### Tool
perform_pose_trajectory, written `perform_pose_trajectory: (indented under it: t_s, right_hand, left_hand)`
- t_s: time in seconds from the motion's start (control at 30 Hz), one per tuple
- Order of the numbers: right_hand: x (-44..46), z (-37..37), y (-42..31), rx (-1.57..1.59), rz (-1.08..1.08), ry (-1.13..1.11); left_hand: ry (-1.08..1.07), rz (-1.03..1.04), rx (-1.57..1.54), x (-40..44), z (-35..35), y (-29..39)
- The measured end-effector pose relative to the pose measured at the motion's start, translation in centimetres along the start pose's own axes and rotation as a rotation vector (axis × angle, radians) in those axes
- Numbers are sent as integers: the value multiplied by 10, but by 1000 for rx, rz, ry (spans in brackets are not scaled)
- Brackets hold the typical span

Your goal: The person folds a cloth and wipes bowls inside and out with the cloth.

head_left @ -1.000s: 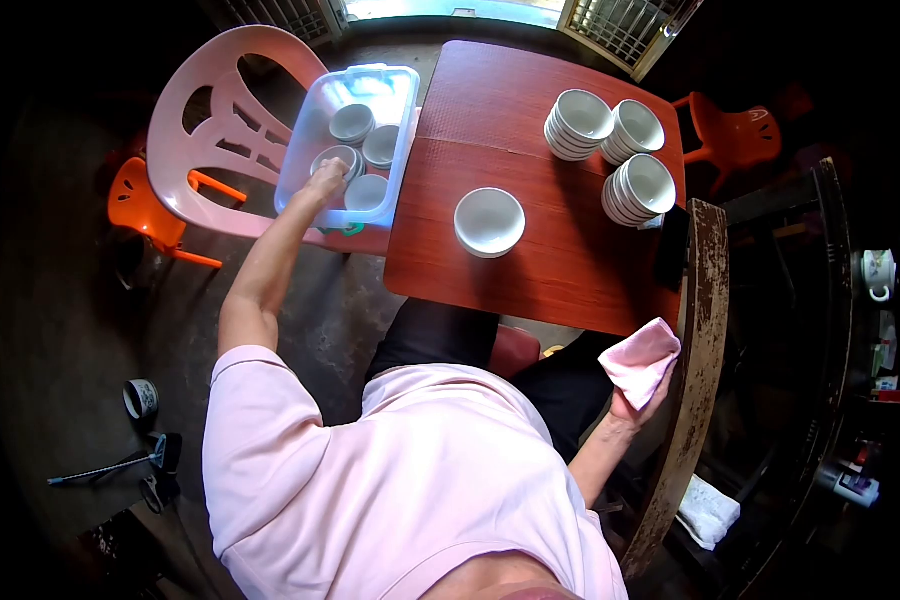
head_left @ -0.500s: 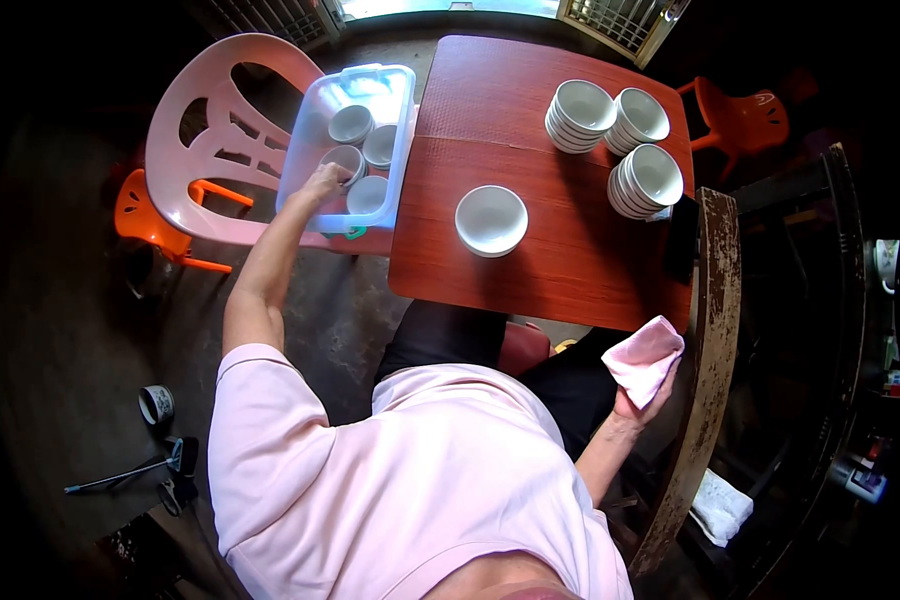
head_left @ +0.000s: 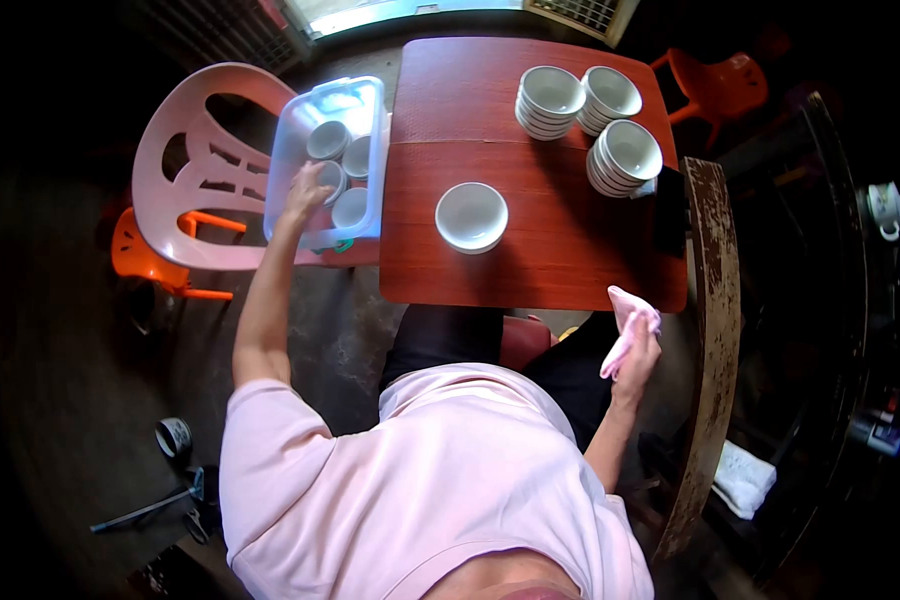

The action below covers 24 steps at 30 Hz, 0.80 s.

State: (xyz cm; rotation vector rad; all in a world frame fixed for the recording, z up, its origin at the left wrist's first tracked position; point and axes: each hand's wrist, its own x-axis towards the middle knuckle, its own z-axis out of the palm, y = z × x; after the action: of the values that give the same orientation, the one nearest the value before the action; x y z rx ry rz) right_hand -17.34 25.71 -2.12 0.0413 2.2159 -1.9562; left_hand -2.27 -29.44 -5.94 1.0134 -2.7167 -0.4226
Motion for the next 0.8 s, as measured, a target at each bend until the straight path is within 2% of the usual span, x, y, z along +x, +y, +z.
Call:
perform_pose_trajectory:
  t_s: [0.03,0.1,0.17,0.2,0.3,0.37,0.43,0.5,0.53,0.57,0.63,0.7,0.8]
  right_hand:
    - [0,10,-8,-297,-241,-2]
    - [0,18,-29,-666,-505,-27]
    - [4,27,-27,-414,-252,-68]
    - [9,33,-22,-321,-263,-81]
    - [16,44,-25,267,38,-298]
    - [18,57,-32,715,282,-323]
    - [16,63,-40,902,352,-325]
    - [13,63,-37,684,231,-294]
    - [13,58,-29,185,82,-257]
    - [-1,62,-62,-170,-183,-164]
    - [3,60,-45,-323,-532,-123]
    - [-1,57,-60,-168,-294,-138]
    - [15,52,-36,-385,-464,-92]
  left_hand:
    - [127,1,-27,-5,-12,24]
    - [137,100,-406,-29,-29,90]
    - [-42,228,-611,-64,-30,157]
    - [-35,337,-472,-80,-21,181]
    - [20,564,-127,-109,-5,231]
    - [-23,572,-66,-113,12,237]
    - [-77,555,-12,-113,22,233]
    - [-76,576,-25,-115,29,230]
    - [-83,587,-14,-115,32,229]
    - [-89,593,-2,-114,33,229]
    - [-55,578,-2,-116,35,232]
    - [-6,566,-28,-119,31,237]
    - [-31,569,-7,-120,31,236]
